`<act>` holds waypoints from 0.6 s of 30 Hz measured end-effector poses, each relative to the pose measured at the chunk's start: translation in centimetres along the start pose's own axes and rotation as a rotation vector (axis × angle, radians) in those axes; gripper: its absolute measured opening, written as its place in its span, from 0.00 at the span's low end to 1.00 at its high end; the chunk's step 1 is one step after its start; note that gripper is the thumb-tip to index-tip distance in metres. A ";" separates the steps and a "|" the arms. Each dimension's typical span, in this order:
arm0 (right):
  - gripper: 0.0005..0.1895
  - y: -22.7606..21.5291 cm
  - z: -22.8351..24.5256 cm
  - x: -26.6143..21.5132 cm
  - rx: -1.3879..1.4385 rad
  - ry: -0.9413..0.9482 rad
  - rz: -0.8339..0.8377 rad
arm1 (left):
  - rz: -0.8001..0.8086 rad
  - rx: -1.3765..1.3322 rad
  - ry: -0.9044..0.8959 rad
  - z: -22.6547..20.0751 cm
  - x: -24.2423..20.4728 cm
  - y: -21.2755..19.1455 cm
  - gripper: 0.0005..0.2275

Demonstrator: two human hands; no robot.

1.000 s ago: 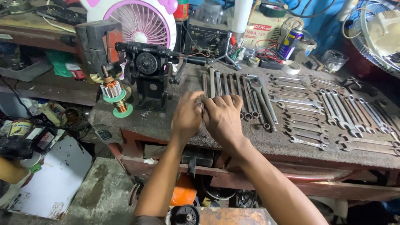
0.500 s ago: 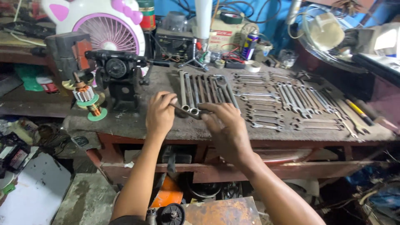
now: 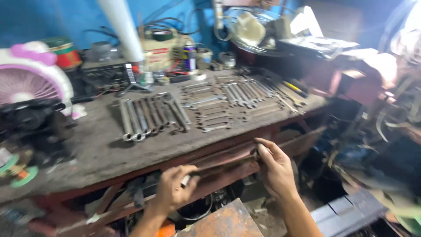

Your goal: Organizing various wrenches and mechanical components into a metal toolbox and on a workbench

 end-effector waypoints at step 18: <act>0.19 -43.8 8.5 -17.7 0.048 -0.436 -1.084 | 0.975 -0.805 -0.360 -22.7 -12.2 38.3 0.15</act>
Point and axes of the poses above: each hand's wrist, its own x-axis towards the middle knuckle, its own y-axis out of the palm, z = x × y, the point moved 8 cm from there along x, towards the middle knuckle, and after that the axes turned 14 degrees about x, right-handed, at the moved point
